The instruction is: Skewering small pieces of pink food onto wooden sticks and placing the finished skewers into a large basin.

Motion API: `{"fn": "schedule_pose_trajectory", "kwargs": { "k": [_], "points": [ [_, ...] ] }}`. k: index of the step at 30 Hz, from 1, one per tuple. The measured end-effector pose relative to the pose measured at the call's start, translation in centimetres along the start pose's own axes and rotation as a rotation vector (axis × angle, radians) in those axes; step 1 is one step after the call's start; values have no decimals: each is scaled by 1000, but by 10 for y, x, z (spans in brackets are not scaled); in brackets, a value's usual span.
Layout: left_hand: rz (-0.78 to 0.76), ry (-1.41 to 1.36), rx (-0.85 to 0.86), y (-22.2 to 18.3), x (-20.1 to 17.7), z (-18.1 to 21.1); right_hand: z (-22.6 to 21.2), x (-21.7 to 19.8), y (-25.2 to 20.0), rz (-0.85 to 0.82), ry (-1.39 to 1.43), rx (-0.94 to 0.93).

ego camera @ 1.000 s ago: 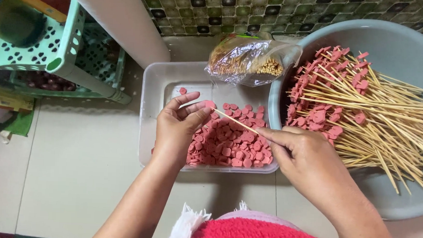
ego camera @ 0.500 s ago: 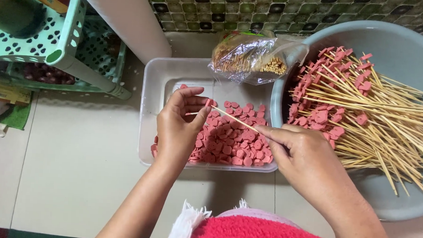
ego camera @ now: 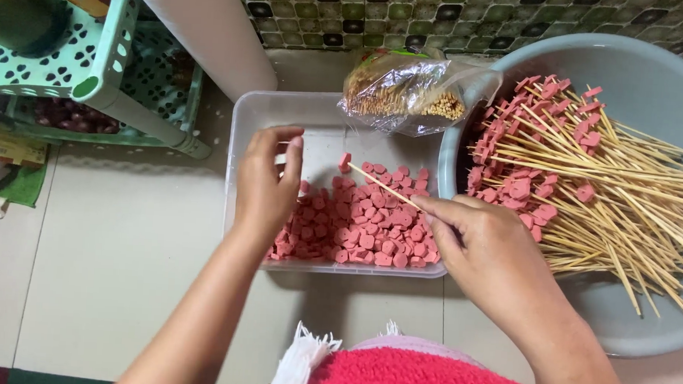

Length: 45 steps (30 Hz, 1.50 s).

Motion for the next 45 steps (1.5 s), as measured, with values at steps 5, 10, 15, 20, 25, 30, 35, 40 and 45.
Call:
{"fn": "schedule_pose_trajectory", "kwargs": {
  "k": [5, 10, 15, 20, 25, 30, 35, 40, 45],
  "points": [
    [-246, 387, 44, 25, 50, -76, 9, 28, 33, 30, 2, -182],
    [-228, 619, 193, 24, 80, -100, 1, 69, 71, 66, -47, -409],
    [-277, 621, 422, 13, 134, -127, -10, 97, 104, 13, -187, -427],
    [-485, 279, 400, -23, 124, -45, -23, 86, 115, 11, -261, -440],
    [-646, 228, 315, -41, 109, -8, -10, 97, 128, 36, -383, -435],
    [-714, 173, 245, -45, 106, -9, 24, 135, 158, 177, -624, -432],
    [-703, 150, 236, -46, 103, -7, 88, 188, 201, 61, -620, -349],
    [-725, 115, 214, -47, 97, -1, 41, 147, 174, -52, -525, -126],
    [-711, 148, 187, -44, 97, -8, 22, 130, 156, 311, -549, -305]
  ]
}}
Point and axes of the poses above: each hand's wrist, its own y-axis towards the middle knuckle, its own x-axis out of the palm, z = x × y, the point moved 6 cm from there along y, towards the middle knuckle, and after that the axes turned 1 degree about -y, right-handed, at the moved point
